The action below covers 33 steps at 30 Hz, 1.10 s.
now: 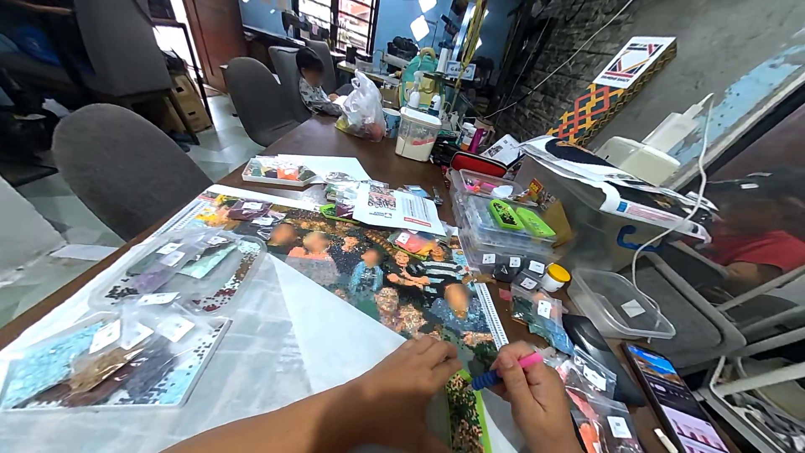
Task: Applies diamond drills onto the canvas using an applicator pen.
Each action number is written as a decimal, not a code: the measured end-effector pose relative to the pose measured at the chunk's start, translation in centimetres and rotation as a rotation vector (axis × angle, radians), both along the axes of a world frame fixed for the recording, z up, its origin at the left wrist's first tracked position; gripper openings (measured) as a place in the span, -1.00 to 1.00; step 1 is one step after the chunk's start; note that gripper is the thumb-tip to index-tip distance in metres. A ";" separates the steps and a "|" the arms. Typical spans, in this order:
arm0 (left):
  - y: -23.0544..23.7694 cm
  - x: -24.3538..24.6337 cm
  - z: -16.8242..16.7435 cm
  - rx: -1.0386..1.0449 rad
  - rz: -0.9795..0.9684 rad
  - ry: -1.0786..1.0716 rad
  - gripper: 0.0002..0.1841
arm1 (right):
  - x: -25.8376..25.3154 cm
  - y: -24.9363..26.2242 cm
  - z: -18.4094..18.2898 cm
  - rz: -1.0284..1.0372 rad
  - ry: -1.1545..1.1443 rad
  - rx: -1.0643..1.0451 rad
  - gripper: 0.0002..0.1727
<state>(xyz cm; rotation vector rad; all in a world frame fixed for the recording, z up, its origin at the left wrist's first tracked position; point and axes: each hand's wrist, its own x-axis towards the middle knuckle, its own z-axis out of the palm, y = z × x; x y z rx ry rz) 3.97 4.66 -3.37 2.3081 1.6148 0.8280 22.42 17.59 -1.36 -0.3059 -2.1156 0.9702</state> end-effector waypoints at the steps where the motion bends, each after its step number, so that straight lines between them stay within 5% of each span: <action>1: 0.0 0.0 -0.1 0.007 0.002 -0.005 -0.04 | 0.1 0.1 0.2 -0.003 0.008 -0.035 -0.62; 9: 0.3 0.1 -1.0 0.117 0.034 0.009 -0.01 | 2.2 3.6 1.6 -0.109 0.014 -0.139 -0.70; 33: -0.4 0.0 0.3 -0.057 0.000 -0.026 0.00 | 2.1 3.9 -0.5 -0.167 -0.020 -0.106 -0.70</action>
